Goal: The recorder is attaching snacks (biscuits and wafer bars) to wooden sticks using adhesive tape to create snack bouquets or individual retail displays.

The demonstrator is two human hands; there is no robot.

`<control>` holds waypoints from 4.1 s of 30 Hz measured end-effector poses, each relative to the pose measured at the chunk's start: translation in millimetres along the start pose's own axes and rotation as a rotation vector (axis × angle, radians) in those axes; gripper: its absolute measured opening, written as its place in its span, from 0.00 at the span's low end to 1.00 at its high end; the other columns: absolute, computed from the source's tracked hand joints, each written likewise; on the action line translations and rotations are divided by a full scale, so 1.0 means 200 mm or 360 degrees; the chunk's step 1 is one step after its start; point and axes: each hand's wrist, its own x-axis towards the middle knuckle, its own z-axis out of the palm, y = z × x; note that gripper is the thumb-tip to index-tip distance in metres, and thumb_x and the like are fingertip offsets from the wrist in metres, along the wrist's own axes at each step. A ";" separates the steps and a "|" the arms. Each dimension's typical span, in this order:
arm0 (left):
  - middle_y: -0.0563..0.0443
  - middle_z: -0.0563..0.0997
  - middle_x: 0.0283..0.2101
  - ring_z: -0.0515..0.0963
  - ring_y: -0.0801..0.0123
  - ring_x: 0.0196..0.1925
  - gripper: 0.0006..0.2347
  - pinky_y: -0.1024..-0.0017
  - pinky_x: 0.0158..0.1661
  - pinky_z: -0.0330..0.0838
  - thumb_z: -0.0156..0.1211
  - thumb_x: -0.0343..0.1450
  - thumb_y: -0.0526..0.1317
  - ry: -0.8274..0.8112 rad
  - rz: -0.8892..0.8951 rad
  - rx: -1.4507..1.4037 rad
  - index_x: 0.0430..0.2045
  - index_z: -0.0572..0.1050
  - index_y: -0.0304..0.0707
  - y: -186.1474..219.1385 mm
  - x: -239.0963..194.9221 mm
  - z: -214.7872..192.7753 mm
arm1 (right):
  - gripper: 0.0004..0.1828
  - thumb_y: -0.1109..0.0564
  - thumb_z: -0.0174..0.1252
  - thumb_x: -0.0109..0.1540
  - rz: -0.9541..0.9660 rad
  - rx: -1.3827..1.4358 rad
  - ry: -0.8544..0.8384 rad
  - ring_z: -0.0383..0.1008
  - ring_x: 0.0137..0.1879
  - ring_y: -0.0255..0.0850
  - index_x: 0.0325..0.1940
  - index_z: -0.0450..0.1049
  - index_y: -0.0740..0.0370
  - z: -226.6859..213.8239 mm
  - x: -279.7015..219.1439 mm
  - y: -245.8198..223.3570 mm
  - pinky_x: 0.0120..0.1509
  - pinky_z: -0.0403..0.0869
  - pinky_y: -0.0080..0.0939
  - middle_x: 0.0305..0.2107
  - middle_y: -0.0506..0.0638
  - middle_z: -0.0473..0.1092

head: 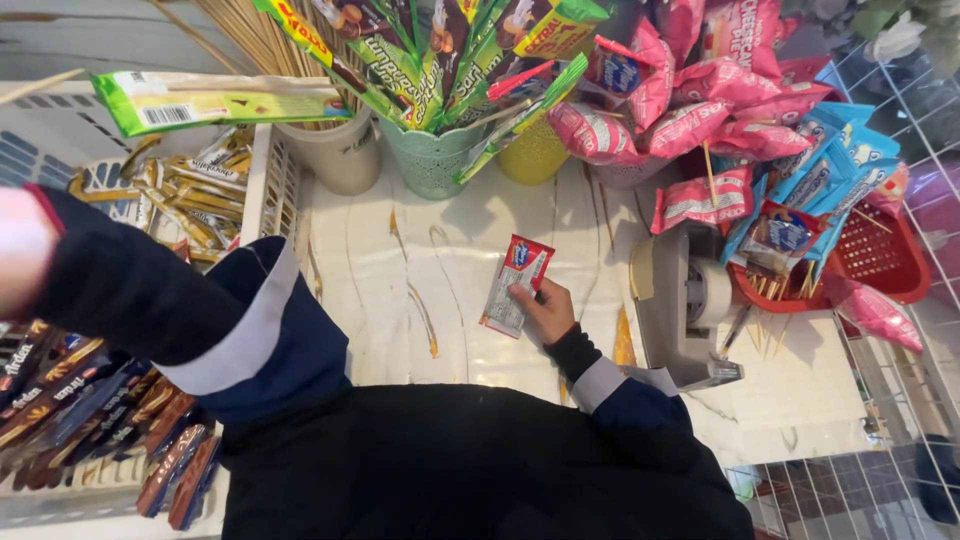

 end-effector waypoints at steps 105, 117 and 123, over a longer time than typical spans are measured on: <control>0.48 0.78 0.49 0.81 0.59 0.44 0.14 0.62 0.38 0.78 0.43 0.79 0.40 -0.0470 -0.2213 -0.0591 0.60 0.64 0.46 -0.98 -2.05 0.53 | 0.10 0.59 0.60 0.68 0.0143 -0.0555 0.0887 0.74 0.43 0.31 0.49 0.80 0.69 -1.15 -0.97 -0.39 0.49 0.73 0.32 0.38 0.49 0.78; 0.44 0.78 0.52 0.80 0.61 0.52 0.18 0.58 0.53 0.78 0.52 0.80 0.34 -0.0545 -0.2035 -0.0635 0.66 0.61 0.43 -0.98 -2.05 0.52 | 0.08 0.59 0.65 0.64 0.0237 -0.0535 0.0940 0.72 0.39 0.32 0.41 0.80 0.70 -1.10 -0.84 -0.34 0.45 0.71 0.32 0.33 0.49 0.77; 0.48 0.77 0.54 0.80 0.64 0.56 0.19 0.58 0.54 0.78 0.52 0.79 0.34 -0.0551 -0.2055 -0.0512 0.65 0.61 0.43 -0.96 -2.04 0.55 | 0.05 0.62 0.67 0.62 0.0145 -0.0636 0.0981 0.74 0.39 0.32 0.36 0.81 0.69 -1.02 -0.84 -0.44 0.45 0.71 0.30 0.34 0.49 0.75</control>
